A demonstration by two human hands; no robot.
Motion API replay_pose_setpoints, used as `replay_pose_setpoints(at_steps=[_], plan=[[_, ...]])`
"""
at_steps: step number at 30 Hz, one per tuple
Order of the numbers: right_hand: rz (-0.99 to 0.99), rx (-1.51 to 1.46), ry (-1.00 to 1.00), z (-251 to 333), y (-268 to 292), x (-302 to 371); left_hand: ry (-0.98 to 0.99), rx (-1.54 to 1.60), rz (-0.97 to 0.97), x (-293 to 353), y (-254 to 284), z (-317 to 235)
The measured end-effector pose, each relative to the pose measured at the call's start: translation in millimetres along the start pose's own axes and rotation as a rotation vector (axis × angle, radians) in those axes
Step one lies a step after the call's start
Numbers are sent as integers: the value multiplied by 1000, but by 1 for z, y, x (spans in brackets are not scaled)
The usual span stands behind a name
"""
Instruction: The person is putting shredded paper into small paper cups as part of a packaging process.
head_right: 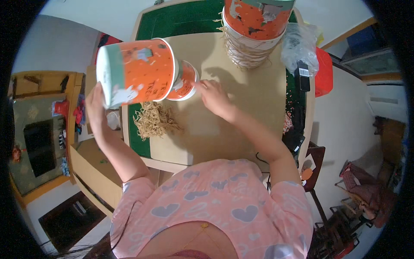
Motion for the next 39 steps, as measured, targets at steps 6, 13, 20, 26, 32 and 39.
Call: replay_pose_setpoints(at_steps=[6, 13, 20, 26, 32, 39], plan=[[-160, -1231, -314, 32, 92, 34, 269, 154, 298, 80, -34, 43], [-39, -856, -677, 9, 105, 151, 637, 486, 668, 206, -164, 204], [-182, -337, -529, 17, 129, 176, 826, 324, 999, 270, -198, 227], [69, -351, -792, 6, 94, 190, 759, 306, 832, 254, -173, 269], [-75, -266, -747, -2, 85, 192, 471, 77, 244, 203, -70, 338], [-246, -260, -826, -9, 120, 200, 45, -284, -90, 150, -11, 277]])
Point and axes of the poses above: each hand's wrist, its own x-axis away from the middle knuckle, its own y-axis out of the back of the hand, z = x × y, the point moved 10 cm from there along -x, towards the middle knuckle, and after that the axes turned 4 degrees about -z, right-handed, at the moved point
